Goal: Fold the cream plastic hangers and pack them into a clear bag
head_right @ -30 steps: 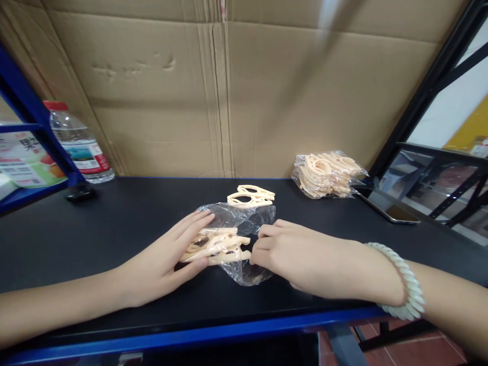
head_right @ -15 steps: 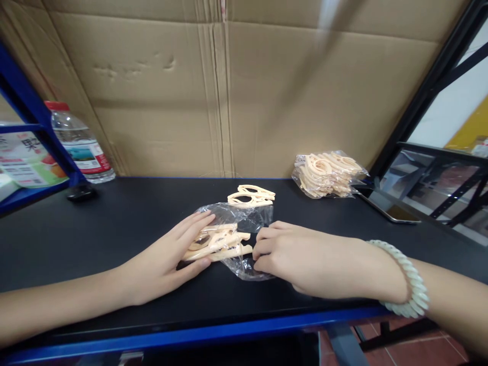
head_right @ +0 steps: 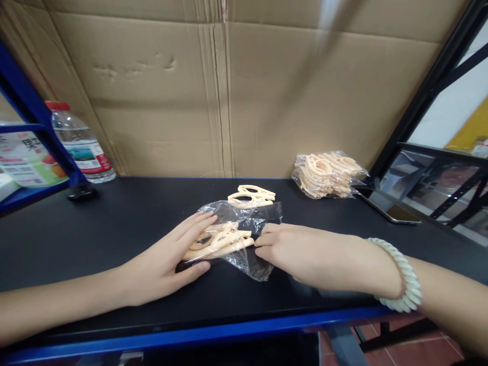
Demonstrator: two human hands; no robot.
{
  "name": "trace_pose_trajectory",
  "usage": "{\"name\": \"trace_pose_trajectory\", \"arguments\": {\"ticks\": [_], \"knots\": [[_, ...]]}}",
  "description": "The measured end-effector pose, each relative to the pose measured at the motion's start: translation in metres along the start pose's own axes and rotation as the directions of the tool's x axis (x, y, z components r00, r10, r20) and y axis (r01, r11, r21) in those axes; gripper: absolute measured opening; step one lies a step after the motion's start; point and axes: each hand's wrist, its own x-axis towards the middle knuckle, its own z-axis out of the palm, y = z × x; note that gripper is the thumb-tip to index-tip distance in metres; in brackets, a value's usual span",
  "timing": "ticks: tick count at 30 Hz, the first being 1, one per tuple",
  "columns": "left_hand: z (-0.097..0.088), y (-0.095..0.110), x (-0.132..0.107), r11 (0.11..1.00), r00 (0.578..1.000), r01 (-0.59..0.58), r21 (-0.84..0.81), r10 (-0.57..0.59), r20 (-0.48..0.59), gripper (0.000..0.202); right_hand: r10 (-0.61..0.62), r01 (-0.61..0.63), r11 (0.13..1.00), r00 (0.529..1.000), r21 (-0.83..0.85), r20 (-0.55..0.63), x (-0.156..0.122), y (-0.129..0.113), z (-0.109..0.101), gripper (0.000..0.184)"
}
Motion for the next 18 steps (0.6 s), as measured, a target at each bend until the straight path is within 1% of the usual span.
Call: {"name": "trace_pose_trajectory", "arguments": {"ticks": [3,4,7,10,13,18], "knots": [[0.0,0.0,0.0,1.0,1.0,0.021,-0.017,-0.02,0.011,0.071,0.018,-0.023,0.998,0.996,0.06,0.087,0.004,0.007,-0.01,0.058],[0.001,0.0,0.0,1.0,1.0,0.021,-0.024,-0.021,0.006,0.072,0.035,-0.042,0.996,0.995,0.075,0.096,0.006,0.009,-0.015,0.058],[0.001,0.0,0.0,0.999,1.0,0.012,-0.034,-0.012,-0.012,0.073,0.062,-0.068,0.991,0.997,0.115,0.052,0.011,0.013,-0.029,0.053],[0.001,0.0,0.0,0.999,1.0,0.012,-0.032,-0.012,-0.009,0.073,0.015,-0.02,0.988,0.999,0.153,0.034,0.018,0.016,-0.036,0.046],[0.002,-0.001,-0.001,0.999,1.0,0.014,-0.033,-0.014,-0.004,0.073,0.018,-0.018,0.992,1.0,0.123,0.003,0.026,0.015,-0.033,0.037],[0.001,-0.001,-0.001,0.999,1.0,0.022,-0.032,-0.021,0.013,0.072,0.048,-0.048,0.999,0.999,-0.019,-0.01,0.039,0.007,-0.013,0.022]]}}
